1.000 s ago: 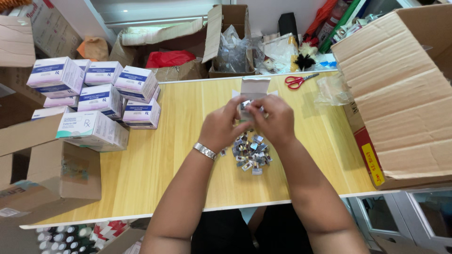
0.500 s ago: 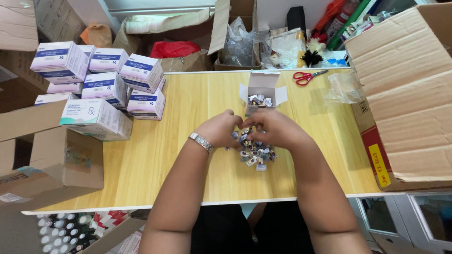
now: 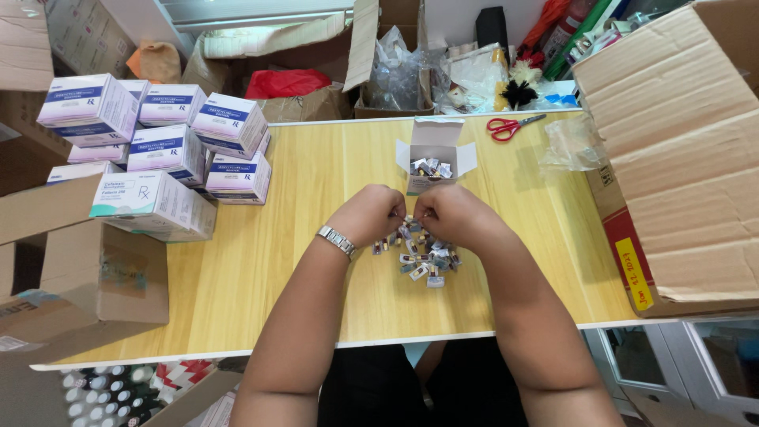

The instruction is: The person opens a small white box and places numerous small foil-wrapped items into it from a larger cardboard box. The person then closes the small box and sets it aside.

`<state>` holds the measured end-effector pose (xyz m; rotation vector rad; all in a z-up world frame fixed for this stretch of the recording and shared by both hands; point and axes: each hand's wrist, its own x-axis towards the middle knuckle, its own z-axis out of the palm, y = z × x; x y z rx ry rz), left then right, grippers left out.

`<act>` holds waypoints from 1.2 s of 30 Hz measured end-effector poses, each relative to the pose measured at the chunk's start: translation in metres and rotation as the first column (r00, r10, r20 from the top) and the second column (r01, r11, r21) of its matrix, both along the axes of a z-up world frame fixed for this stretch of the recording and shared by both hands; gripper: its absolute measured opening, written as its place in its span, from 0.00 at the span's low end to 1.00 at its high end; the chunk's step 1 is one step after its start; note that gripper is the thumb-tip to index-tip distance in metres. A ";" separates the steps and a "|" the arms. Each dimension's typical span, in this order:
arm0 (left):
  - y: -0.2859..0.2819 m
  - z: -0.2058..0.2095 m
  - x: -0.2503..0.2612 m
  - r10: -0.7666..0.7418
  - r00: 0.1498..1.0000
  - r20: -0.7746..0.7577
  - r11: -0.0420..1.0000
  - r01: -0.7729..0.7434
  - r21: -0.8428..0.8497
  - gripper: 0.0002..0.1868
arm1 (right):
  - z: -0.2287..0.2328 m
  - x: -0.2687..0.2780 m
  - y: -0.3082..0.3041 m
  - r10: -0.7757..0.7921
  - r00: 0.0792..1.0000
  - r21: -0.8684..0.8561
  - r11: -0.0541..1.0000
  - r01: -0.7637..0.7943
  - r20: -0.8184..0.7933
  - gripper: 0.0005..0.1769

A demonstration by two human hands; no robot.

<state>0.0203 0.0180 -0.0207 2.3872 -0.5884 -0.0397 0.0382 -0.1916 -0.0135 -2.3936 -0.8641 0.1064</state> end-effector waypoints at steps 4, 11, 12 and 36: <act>0.005 0.000 0.000 -0.017 1.000 -0.025 1.000 0.017 -0.005 0.05 | 0.010 -0.002 -0.005 -0.111 0.987 0.086 0.989 0.122 -0.115 0.05; -0.001 0.006 -0.003 -0.062 0.997 0.045 0.996 0.065 -0.054 0.06 | 0.022 -0.002 -0.005 -0.349 0.910 0.523 0.831 0.190 0.224 0.06; -0.002 0.007 -0.004 -0.072 0.995 0.075 0.994 0.078 -0.073 0.08 | 0.022 -0.001 -0.005 -0.376 0.900 0.526 0.823 0.216 0.219 0.08; -0.039 0.017 -0.010 0.179 0.891 0.418 0.982 -0.135 -0.132 0.05 | 0.024 -0.001 -0.041 -0.251 0.952 -0.114 0.966 0.233 -0.178 0.23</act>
